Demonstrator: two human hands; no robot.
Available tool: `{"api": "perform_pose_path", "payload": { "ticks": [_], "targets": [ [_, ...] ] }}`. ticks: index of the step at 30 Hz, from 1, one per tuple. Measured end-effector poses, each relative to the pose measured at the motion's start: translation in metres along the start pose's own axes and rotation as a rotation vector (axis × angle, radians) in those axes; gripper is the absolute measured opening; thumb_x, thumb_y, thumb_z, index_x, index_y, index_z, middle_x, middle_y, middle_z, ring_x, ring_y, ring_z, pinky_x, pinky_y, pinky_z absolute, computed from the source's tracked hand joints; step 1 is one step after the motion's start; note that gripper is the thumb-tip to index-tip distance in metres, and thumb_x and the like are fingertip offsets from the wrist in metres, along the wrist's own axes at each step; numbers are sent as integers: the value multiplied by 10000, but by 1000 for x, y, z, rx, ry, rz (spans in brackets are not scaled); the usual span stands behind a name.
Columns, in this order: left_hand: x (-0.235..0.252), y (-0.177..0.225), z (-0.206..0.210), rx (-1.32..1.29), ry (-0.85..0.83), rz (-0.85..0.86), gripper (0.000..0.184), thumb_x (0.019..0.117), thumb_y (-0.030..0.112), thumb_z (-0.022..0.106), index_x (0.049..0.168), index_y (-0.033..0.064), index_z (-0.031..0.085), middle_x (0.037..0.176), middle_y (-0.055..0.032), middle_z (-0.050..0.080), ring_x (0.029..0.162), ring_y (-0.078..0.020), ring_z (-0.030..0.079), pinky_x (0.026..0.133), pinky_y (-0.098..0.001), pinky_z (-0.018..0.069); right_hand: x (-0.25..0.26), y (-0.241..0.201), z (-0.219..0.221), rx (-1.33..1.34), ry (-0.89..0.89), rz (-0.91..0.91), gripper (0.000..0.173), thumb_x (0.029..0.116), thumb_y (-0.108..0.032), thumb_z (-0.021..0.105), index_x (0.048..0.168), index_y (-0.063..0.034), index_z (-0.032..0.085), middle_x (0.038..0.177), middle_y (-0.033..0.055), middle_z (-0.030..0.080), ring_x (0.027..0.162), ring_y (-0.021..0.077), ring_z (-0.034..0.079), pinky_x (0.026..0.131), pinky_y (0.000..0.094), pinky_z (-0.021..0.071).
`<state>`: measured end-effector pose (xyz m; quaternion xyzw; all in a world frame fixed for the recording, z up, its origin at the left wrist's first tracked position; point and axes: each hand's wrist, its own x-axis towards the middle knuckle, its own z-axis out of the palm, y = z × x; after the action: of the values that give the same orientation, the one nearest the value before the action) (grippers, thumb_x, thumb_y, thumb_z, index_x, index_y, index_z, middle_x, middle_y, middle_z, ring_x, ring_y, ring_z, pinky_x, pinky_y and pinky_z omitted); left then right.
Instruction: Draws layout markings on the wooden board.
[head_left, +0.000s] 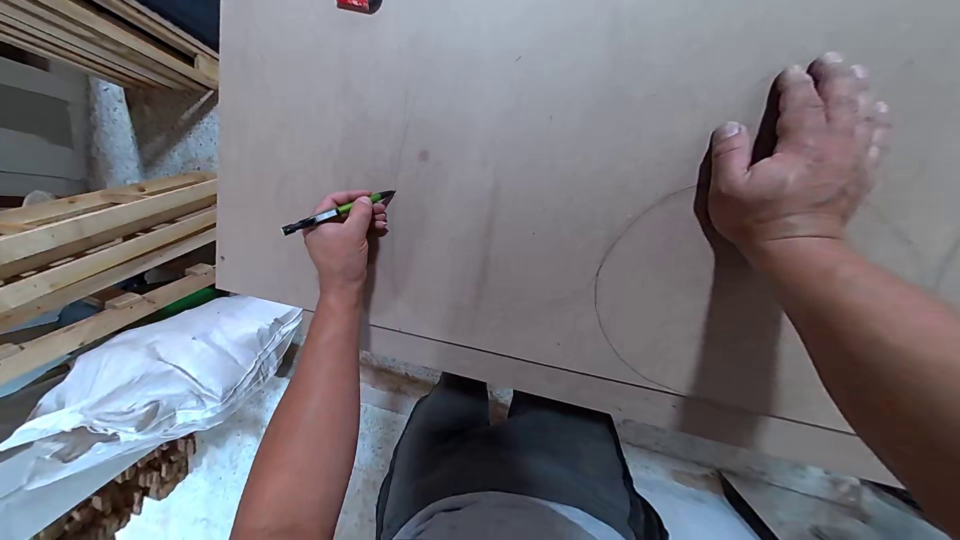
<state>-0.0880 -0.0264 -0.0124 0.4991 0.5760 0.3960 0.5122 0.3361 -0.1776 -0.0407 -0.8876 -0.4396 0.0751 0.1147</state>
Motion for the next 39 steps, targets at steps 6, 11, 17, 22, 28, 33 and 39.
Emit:
{"api": "perform_pose_path", "payload": {
  "ticks": [6,11,17,22,28,33,39],
  "targets": [
    [-22,-4,-10,18,3,-7,118,978,26,640,1071,-32,682,857,-145,761,723,-222,758,670,-361,657,1,0,0,-1,1,2,759,993,-643,314,1599,-191,375,1700,95,266,1578,309,211,1253,602,148],
    [-52,-10,-19,6,31,-29,121,971,11,625,1068,-39,678,854,-149,761,722,-221,759,669,-356,657,1,1,1,-13,-3,0,755,994,-637,309,1598,-189,375,1699,95,269,1576,312,218,1253,600,156],
    [-29,-9,-11,-32,10,-1,121,985,16,614,1072,-47,669,861,-151,760,725,-228,755,677,-368,655,1,-1,-1,-20,-15,12,761,993,-637,306,1606,-190,361,1704,92,257,1578,306,213,1252,601,150],
    [-14,-7,-6,-9,5,29,117,980,29,630,1065,-35,678,855,-142,760,732,-227,757,681,-369,656,1,0,-1,-15,-17,6,747,999,-629,318,1606,-196,363,1705,92,253,1579,309,210,1260,587,143],
    [-42,-7,-14,37,14,-8,124,985,34,627,1078,-31,676,865,-132,761,741,-211,758,690,-353,657,1,3,2,-22,-2,-6,742,1001,-636,322,1600,-201,377,1700,88,269,1576,302,219,1258,589,150],
    [-76,-13,-22,21,27,-52,127,981,15,617,1084,-36,669,858,-146,759,731,-220,758,667,-357,656,2,2,2,-26,-12,4,757,992,-646,316,1601,-199,375,1700,87,269,1576,303,221,1257,587,157],
    [-62,-13,-17,-20,32,-27,120,991,9,595,1075,-43,663,853,-143,760,724,-222,756,671,-360,655,2,1,1,-29,-5,12,752,988,-647,317,1596,-210,387,1696,84,281,1571,301,234,1253,589,161]
  ]
}}
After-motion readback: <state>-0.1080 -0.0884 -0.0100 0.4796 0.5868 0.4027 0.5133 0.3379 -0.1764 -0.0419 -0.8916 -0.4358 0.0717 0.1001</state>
